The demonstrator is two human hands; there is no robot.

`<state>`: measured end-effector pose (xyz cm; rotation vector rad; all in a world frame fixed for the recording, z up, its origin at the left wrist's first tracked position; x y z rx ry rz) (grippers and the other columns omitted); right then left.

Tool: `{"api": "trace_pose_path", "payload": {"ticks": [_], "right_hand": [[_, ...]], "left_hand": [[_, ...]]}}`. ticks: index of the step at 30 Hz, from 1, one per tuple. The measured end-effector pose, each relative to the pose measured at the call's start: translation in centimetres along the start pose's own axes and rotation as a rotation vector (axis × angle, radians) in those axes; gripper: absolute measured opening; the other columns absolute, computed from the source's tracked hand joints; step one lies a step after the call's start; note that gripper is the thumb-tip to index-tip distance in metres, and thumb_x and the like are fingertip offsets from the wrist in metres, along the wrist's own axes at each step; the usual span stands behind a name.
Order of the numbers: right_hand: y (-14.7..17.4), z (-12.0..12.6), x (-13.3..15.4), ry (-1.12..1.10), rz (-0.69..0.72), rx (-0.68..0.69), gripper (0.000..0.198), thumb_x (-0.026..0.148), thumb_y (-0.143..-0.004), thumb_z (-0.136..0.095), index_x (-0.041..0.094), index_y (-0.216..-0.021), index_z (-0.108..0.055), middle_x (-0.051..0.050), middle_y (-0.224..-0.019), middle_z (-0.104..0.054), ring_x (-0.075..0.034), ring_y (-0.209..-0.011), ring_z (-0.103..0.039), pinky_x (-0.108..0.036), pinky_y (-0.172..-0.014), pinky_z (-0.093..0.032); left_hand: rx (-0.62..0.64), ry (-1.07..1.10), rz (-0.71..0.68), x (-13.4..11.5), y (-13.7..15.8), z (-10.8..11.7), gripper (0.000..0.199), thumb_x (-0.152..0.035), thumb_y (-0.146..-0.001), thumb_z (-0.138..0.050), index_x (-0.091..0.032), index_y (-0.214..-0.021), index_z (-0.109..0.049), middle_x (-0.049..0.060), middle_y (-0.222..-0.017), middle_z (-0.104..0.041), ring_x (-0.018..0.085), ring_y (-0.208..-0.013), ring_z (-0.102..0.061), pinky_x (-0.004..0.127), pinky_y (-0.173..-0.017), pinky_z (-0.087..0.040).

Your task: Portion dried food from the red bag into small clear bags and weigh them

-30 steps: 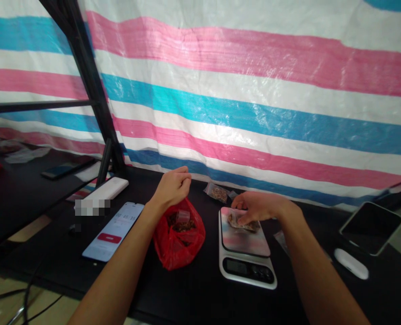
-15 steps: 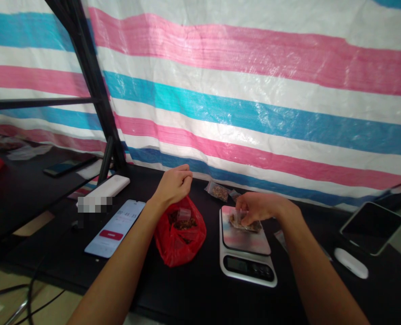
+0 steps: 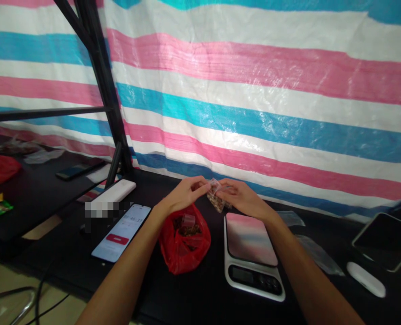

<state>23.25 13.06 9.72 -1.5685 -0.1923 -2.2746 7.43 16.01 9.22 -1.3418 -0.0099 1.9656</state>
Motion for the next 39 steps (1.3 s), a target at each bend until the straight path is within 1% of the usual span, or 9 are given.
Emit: {"api": "trace_pose_path", "payload": {"ticks": [2,6,9,12,16,20,25,28,39], "right_hand": [[-0.3,-0.8,0.0,0.017,0.046,0.007,0.043,0.053,-0.085,-0.068,0.018,-0.11,-0.066,-0.007,-0.1,-0.073,-0.022,-0.094,-0.069,-0.037,-0.088,-0.052],[-0.4,-3.1,0.0,0.074,0.1,0.067,0.055,0.048,-0.089,-0.065,0.02,-0.135,-0.053,-0.008,-0.114,-0.071,-0.022,-0.103,-0.067,-0.039,-0.093,-0.052],[-0.7,-3.8,-0.2,0.158,0.161,-0.048,0.069,0.041,-0.085,-0.072,0.023,-0.145,-0.043,-0.01,-0.138,-0.06,-0.024,-0.123,-0.058,-0.042,-0.106,-0.046],[-0.9,-3.6,-0.7,0.228,0.146,-0.112,0.061,0.037,-0.088,-0.069,0.02,-0.141,-0.046,-0.01,-0.13,-0.064,-0.024,-0.114,-0.061,-0.041,-0.1,-0.048],[-0.1,-3.1,0.2,0.388,0.082,0.017,0.045,0.038,-0.089,-0.067,0.018,-0.128,-0.057,-0.006,-0.111,-0.07,-0.022,-0.094,-0.064,-0.036,-0.084,-0.05],[1.3,-4.3,1.7,0.62,0.102,0.248,0.043,0.036,-0.082,-0.075,0.022,-0.121,-0.065,-0.006,-0.115,-0.072,-0.024,-0.1,-0.065,-0.035,-0.088,-0.045],[1.7,-6.2,1.7,0.979,0.147,0.293,0.022,0.027,-0.084,-0.07,0.024,-0.106,-0.072,-0.007,-0.104,-0.072,-0.026,-0.102,-0.062,-0.04,-0.094,-0.035],[1.6,-6.6,1.4,1.093,0.155,0.257,0.026,0.022,-0.085,-0.065,0.021,-0.11,-0.071,-0.011,-0.106,-0.069,-0.028,-0.105,-0.057,-0.041,-0.093,-0.033],[1.6,-6.5,1.3,1.139,0.151,0.248,0.023,0.02,-0.085,-0.063,0.019,-0.107,-0.071,-0.011,-0.104,-0.066,-0.028,-0.106,-0.054,-0.041,-0.092,-0.031]], "left_hand": [[0.024,0.092,0.037,0.2,-0.1,-0.6,0.031,-0.048,-0.092,-0.056,-0.018,-0.086,-0.063,-0.001,-0.077,-0.06,0.015,-0.072,-0.054,0.028,-0.068,-0.042],[-0.093,0.2,0.076,0.6,-0.4,-0.3,0.04,-0.056,-0.091,-0.056,-0.019,-0.077,-0.055,-0.002,-0.071,-0.057,0.013,-0.065,-0.052,0.026,-0.061,-0.041],[-0.127,0.216,0.074,0.8,-0.5,-0.2,0.04,-0.058,-0.091,-0.056,-0.02,-0.078,-0.052,-0.003,-0.071,-0.057,0.012,-0.063,-0.051,0.025,-0.058,-0.04],[-0.165,0.103,0.044,0.7,-0.6,0.1,0.043,-0.058,-0.092,-0.054,-0.02,-0.072,-0.05,-0.003,-0.066,-0.053,0.012,-0.062,-0.047,0.025,-0.058,-0.037],[-0.39,-0.022,0.06,0.7,-0.1,2.0,0.052,-0.058,-0.097,-0.04,-0.021,-0.062,-0.048,-0.003,-0.059,-0.046,0.013,-0.058,-0.043,0.029,-0.058,-0.034],[-0.657,-0.189,0.031,0.3,1.1,4.5,0.053,-0.047,-0.103,-0.028,-0.022,-0.061,-0.049,0.0,-0.06,-0.05,0.016,-0.061,-0.048,0.032,-0.064,-0.035],[-0.606,-0.435,0.028,-0.3,1.2,4.5,0.047,-0.038,-0.103,-0.027,-0.022,-0.063,-0.046,0.001,-0.063,-0.053,0.017,-0.064,-0.051,0.031,-0.065,-0.035],[-0.566,-0.494,0.038,-0.5,1.1,4.0,0.047,-0.039,-0.103,-0.026,-0.022,-0.063,-0.045,0.002,-0.065,-0.053,0.016,-0.065,-0.051,0.031,-0.066,-0.035],[-0.586,-0.513,0.025,-0.7,1.3,4.2,0.047,-0.036,-0.103,-0.027,-0.022,-0.063,-0.045,0.001,-0.064,-0.054,0.016,-0.064,-0.049,0.031,-0.065,-0.033]]}}
Point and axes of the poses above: each hand's wrist, its own y-axis away from the middle knuckle, its own z-axis out of the back of the hand, x = y × z, the point moved 6 cm from there along -y, towards the middle knuckle
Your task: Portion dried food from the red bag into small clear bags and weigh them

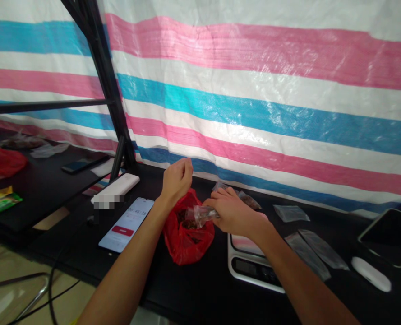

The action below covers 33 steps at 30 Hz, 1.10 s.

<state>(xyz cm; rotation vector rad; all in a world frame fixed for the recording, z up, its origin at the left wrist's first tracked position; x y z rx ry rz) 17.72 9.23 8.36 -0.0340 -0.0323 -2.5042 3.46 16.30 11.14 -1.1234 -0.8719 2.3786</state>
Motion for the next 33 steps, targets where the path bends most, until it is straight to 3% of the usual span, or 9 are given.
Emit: {"api": "trace_pose_path", "payload": {"ticks": [6,12,16,19,23,28,33], "right_hand": [[0.0,-0.2,0.0,-0.047,0.009,-0.012,0.022,0.02,-0.084,-0.064,0.02,-0.105,-0.071,-0.01,-0.101,-0.068,-0.028,-0.104,-0.056,-0.041,-0.092,-0.032],[0.5,0.9,-1.6,-0.266,0.009,-0.018,0.024,0.02,-0.083,-0.065,0.024,-0.105,-0.072,-0.004,-0.105,-0.072,-0.025,-0.105,-0.06,-0.039,-0.095,-0.033],[2.8,1.8,-5.3,-0.51,-0.083,0.165,0.03,0.025,-0.08,-0.068,0.021,-0.11,-0.07,-0.002,-0.104,-0.072,-0.021,-0.092,-0.064,-0.03,-0.079,-0.043],[5.1,1.6,-8.3,-0.511,-0.209,0.372,0.032,0.032,-0.076,-0.071,0.019,-0.106,-0.072,-0.001,-0.092,-0.071,-0.02,-0.08,-0.063,-0.028,-0.066,-0.042],[6.9,0.8,-10.7,-0.444,-0.332,0.474,0.043,0.029,-0.067,-0.073,0.019,-0.109,-0.075,-0.003,-0.095,-0.074,-0.026,-0.086,-0.066,-0.03,-0.071,-0.047],[7.6,1.5,-11.8,-0.501,-0.345,0.34,0.071,0.032,-0.064,-0.077,0.022,-0.133,-0.065,-0.007,-0.136,-0.065,-0.033,-0.122,-0.061,-0.039,-0.103,-0.047],[9.0,3.3,-13.0,-0.472,-0.389,0.198,0.069,0.049,-0.072,-0.074,0.023,-0.136,-0.064,-0.011,-0.137,-0.065,-0.036,-0.126,-0.059,-0.042,-0.106,-0.046]], "left_hand": [[0.003,0.012,0.007,0.1,0.0,0.0,0.047,-0.037,-0.103,-0.026,-0.022,-0.063,-0.044,0.001,-0.063,-0.051,0.016,-0.064,-0.049,0.031,-0.065,-0.033],[-0.011,0.007,0.008,0.4,-0.1,0.0,0.047,-0.036,-0.103,-0.026,-0.022,-0.062,-0.044,0.001,-0.063,-0.051,0.016,-0.063,-0.049,0.031,-0.065,-0.033],[-0.018,-0.005,0.018,0.5,-0.1,0.1,0.046,-0.037,-0.102,-0.026,-0.022,-0.062,-0.045,0.001,-0.062,-0.052,0.016,-0.063,-0.05,0.03,-0.064,-0.032],[-0.008,0.0,0.002,0.2,0.0,0.0,0.046,-0.037,-0.102,-0.026,-0.022,-0.062,-0.044,0.001,-0.062,-0.051,0.016,-0.063,-0.049,0.031,-0.064,-0.032],[-0.001,0.004,0.0,0.0,0.1,-0.3,0.047,-0.038,-0.103,-0.026,-0.022,-0.062,-0.044,0.001,-0.062,-0.05,0.016,-0.062,-0.05,0.03,-0.064,-0.032],[0.001,-0.022,-0.03,-0.2,0.2,-0.6,0.047,-0.036,-0.103,-0.027,-0.022,-0.061,-0.045,0.001,-0.061,-0.05,0.016,-0.062,-0.05,0.03,-0.064,-0.032],[0.019,-0.031,-0.054,-0.5,0.3,-0.8,0.045,-0.034,-0.102,-0.028,-0.022,-0.061,-0.044,0.001,-0.062,-0.051,0.016,-0.063,-0.05,0.03,-0.064,-0.033]]}}
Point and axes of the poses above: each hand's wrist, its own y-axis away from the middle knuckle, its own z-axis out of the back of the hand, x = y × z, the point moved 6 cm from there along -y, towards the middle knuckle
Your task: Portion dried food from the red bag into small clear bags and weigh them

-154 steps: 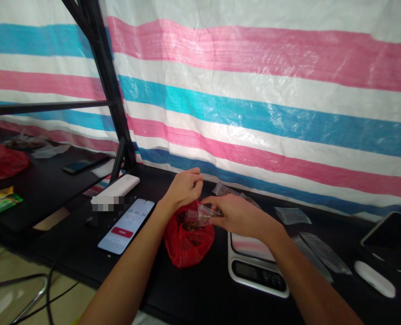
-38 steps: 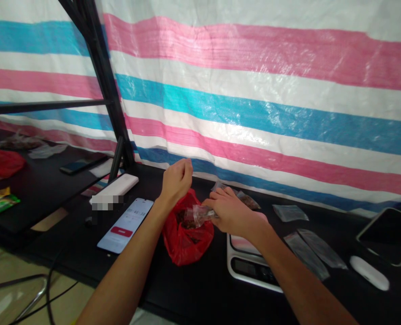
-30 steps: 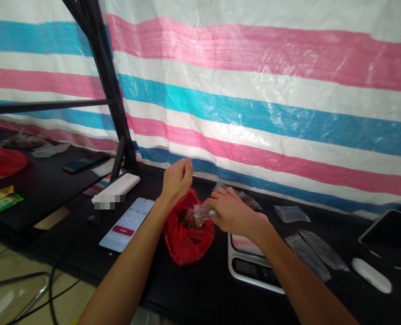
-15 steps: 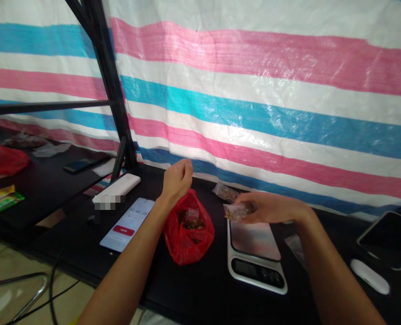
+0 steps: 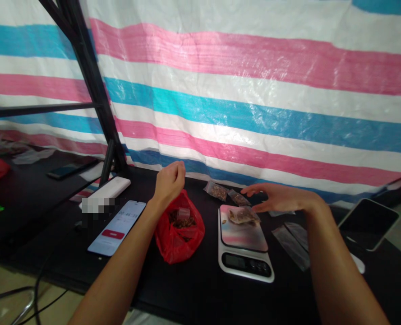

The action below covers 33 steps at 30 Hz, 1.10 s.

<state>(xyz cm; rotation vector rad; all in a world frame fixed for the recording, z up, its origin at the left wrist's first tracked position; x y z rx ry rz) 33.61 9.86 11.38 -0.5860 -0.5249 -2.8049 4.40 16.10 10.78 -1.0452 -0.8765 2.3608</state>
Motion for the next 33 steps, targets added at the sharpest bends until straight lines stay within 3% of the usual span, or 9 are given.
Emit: {"api": "trace_pose_path", "payload": {"ticks": [3,10,14,19,25,33], "right_hand": [[0.5,0.2,0.2,0.009,-0.012,-0.017,0.065,0.051,-0.077,-0.069,0.02,-0.134,-0.065,-0.014,-0.135,-0.066,-0.035,-0.121,-0.062,-0.04,-0.101,-0.049],[-0.5,-0.8,1.0,0.096,0.024,0.058,0.054,0.057,-0.075,-0.07,0.026,-0.12,-0.071,-0.007,-0.125,-0.069,-0.03,-0.113,-0.064,-0.034,-0.094,-0.05],[-1.3,-1.1,1.0,0.133,-0.012,0.075,0.055,0.056,-0.072,-0.073,0.026,-0.119,-0.071,-0.008,-0.122,-0.069,-0.03,-0.107,-0.065,-0.035,-0.09,-0.05],[-1.4,-1.0,1.6,0.189,-0.092,0.085,0.057,0.052,-0.07,-0.073,0.026,-0.119,-0.071,-0.008,-0.12,-0.069,-0.03,-0.105,-0.065,-0.034,-0.084,-0.049],[-1.3,-1.2,1.7,0.169,-0.073,0.089,0.053,0.047,-0.069,-0.072,0.023,-0.117,-0.072,-0.007,-0.118,-0.069,-0.029,-0.105,-0.064,-0.033,-0.084,-0.049],[-1.7,-1.5,1.9,0.132,-0.04,0.043,0.044,0.043,-0.063,-0.077,0.024,-0.104,-0.077,-0.006,-0.1,-0.074,-0.027,-0.087,-0.066,-0.032,-0.069,-0.048]], "left_hand": [[0.05,0.002,-0.043,-0.3,0.1,-0.3,0.044,-0.034,-0.102,-0.028,-0.022,-0.063,-0.044,0.001,-0.065,-0.051,0.016,-0.064,-0.051,0.03,-0.065,-0.034],[0.118,0.013,-0.113,-0.9,0.1,-0.8,0.043,-0.035,-0.101,-0.035,-0.021,-0.062,-0.042,-0.001,-0.065,-0.049,0.013,-0.061,-0.047,0.03,-0.064,-0.032],[0.343,-0.013,-0.224,-2.4,1.4,-3.3,0.032,-0.035,-0.094,-0.053,-0.02,-0.066,-0.052,-0.001,-0.072,-0.057,0.013,-0.066,-0.052,0.028,-0.065,-0.034],[0.588,-0.04,-0.32,-4.5,3.5,-5.9,0.025,-0.039,-0.093,-0.058,-0.022,-0.075,-0.062,0.0,-0.082,-0.064,0.015,-0.072,-0.058,0.028,-0.063,-0.035],[0.724,0.021,-0.324,-6.5,4.7,-6.7,0.022,-0.043,-0.092,-0.06,-0.024,-0.089,-0.07,0.0,-0.091,-0.068,0.016,-0.076,-0.063,0.027,-0.065,-0.041],[0.826,-0.021,-0.411,-7.8,6.4,-8.0,0.019,-0.039,-0.091,-0.06,-0.024,-0.091,-0.072,0.004,-0.092,-0.07,0.021,-0.081,-0.069,0.029,-0.068,-0.047]]}}
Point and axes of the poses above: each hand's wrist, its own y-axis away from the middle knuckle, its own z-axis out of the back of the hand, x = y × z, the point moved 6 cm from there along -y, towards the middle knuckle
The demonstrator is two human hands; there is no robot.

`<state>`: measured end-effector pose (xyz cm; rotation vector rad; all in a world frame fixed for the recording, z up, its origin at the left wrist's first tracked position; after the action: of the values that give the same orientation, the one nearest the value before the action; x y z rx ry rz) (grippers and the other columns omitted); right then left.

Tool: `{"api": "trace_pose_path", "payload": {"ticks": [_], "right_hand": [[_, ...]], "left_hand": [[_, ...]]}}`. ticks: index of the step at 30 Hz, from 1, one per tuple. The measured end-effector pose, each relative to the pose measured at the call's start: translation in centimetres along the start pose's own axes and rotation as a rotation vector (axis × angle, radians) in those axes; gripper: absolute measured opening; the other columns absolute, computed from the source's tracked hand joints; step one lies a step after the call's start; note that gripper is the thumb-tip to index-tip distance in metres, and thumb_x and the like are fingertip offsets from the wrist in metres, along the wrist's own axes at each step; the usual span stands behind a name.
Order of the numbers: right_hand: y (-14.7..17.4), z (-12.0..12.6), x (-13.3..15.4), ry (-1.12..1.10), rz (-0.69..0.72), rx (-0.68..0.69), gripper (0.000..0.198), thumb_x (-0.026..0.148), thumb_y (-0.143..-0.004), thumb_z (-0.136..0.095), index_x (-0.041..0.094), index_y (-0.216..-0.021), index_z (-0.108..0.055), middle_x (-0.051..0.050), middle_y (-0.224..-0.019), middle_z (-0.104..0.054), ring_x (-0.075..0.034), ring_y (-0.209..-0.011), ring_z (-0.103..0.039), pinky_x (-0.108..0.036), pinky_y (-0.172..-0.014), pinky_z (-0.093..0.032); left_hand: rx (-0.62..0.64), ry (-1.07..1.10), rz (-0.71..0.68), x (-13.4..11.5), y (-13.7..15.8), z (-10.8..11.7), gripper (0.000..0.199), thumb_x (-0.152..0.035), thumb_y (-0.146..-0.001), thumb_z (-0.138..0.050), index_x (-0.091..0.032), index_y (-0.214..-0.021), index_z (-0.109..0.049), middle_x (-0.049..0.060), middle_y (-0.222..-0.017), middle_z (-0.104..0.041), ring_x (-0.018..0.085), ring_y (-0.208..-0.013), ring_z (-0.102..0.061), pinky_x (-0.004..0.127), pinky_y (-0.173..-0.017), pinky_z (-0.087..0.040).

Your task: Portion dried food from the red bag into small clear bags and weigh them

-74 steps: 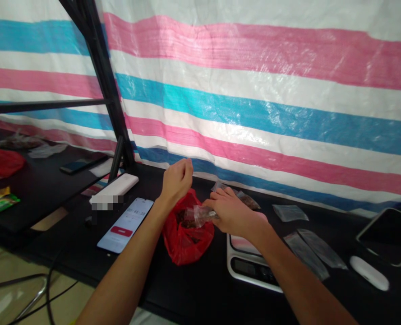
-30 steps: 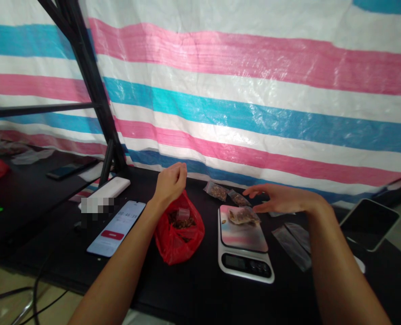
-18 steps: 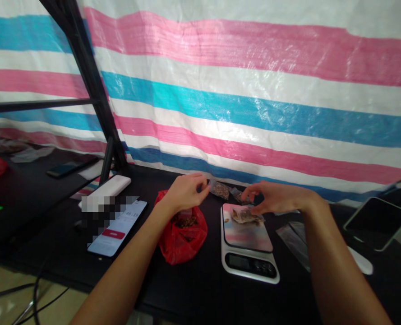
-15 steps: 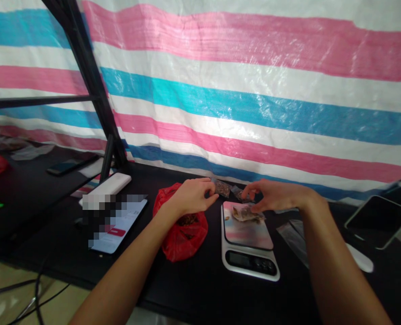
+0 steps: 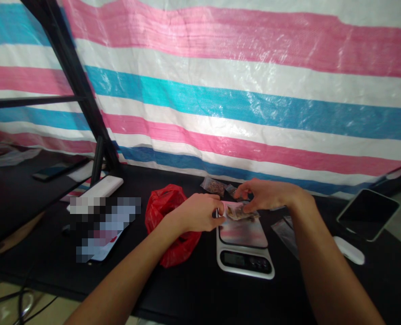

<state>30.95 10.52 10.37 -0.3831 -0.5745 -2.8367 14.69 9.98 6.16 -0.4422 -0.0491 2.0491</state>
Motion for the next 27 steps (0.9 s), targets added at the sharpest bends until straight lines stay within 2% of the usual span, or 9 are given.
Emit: {"api": "trace_pose_path", "payload": {"ticks": [8,12,17,20,25,27], "right_hand": [[-0.9,-0.9,1.3,0.006,0.037,0.01,0.032,0.036,-0.059,-0.081,0.027,-0.09,-0.078,-0.002,-0.081,-0.07,-0.022,-0.072,-0.063,-0.03,-0.061,-0.044],[-0.9,-1.3,1.7,0.014,0.012,0.036,0.028,0.031,-0.06,-0.079,0.025,-0.087,-0.076,-0.001,-0.072,-0.068,-0.019,-0.061,-0.06,-0.031,-0.057,-0.042],[-1.2,-2.0,1.8,0.066,-0.046,0.109,0.026,0.028,-0.062,-0.074,0.024,-0.088,-0.075,0.0,-0.068,-0.068,-0.017,-0.058,-0.058,-0.029,-0.054,-0.039],[-1.3,-2.2,2.1,0.073,-0.05,0.127,0.021,0.027,-0.065,-0.071,0.023,-0.085,-0.074,0.0,-0.064,-0.067,-0.017,-0.057,-0.058,-0.029,-0.055,-0.038],[-1.7,-1.8,2.6,0.055,0.058,0.062,0.015,0.031,-0.072,-0.066,0.022,-0.082,-0.074,-0.001,-0.07,-0.069,-0.017,-0.062,-0.057,-0.029,-0.057,-0.039],[-1.8,-1.4,2.7,-0.019,0.1,0.025,0.017,0.034,-0.075,-0.064,0.021,-0.083,-0.073,-0.001,-0.072,-0.069,-0.018,-0.064,-0.057,-0.029,-0.058,-0.04]], "left_hand": [[0.026,-0.056,0.017,0.2,0.0,-0.4,0.019,-0.034,-0.091,-0.057,-0.023,-0.089,-0.072,0.006,-0.093,-0.071,0.022,-0.081,-0.07,0.03,-0.066,-0.049],[0.035,-0.066,0.006,0.2,0.0,-0.5,0.02,-0.037,-0.091,-0.058,-0.022,-0.089,-0.071,0.006,-0.094,-0.072,0.022,-0.082,-0.07,0.03,-0.064,-0.048],[0.03,-0.084,-0.01,0.2,-0.1,-0.9,0.019,-0.033,-0.091,-0.056,-0.021,-0.089,-0.071,0.007,-0.093,-0.072,0.022,-0.081,-0.07,0.029,-0.063,-0.047],[-0.017,-0.044,0.008,0.5,-0.1,-0.7,0.019,-0.032,-0.092,-0.055,-0.022,-0.091,-0.071,0.005,-0.093,-0.072,0.021,-0.081,-0.07,0.029,-0.065,-0.047],[-0.104,0.089,0.02,1.1,-0.4,-0.2,0.021,-0.035,-0.096,-0.054,-0.025,-0.097,-0.072,0.003,-0.098,-0.072,0.019,-0.089,-0.068,0.028,-0.073,-0.047],[-0.195,0.173,0.059,1.5,-0.4,0.3,0.022,-0.038,-0.097,-0.054,-0.025,-0.096,-0.071,0.002,-0.095,-0.071,0.018,-0.087,-0.066,0.028,-0.072,-0.046]]}}
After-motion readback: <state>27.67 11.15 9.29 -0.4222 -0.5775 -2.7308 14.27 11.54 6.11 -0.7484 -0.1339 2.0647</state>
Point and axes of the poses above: each hand's wrist, its own y-axis away from the middle knuckle, its own z-axis out of the back of the hand, x = y × z, the point moved 6 cm from there along -y, towards the middle knuckle
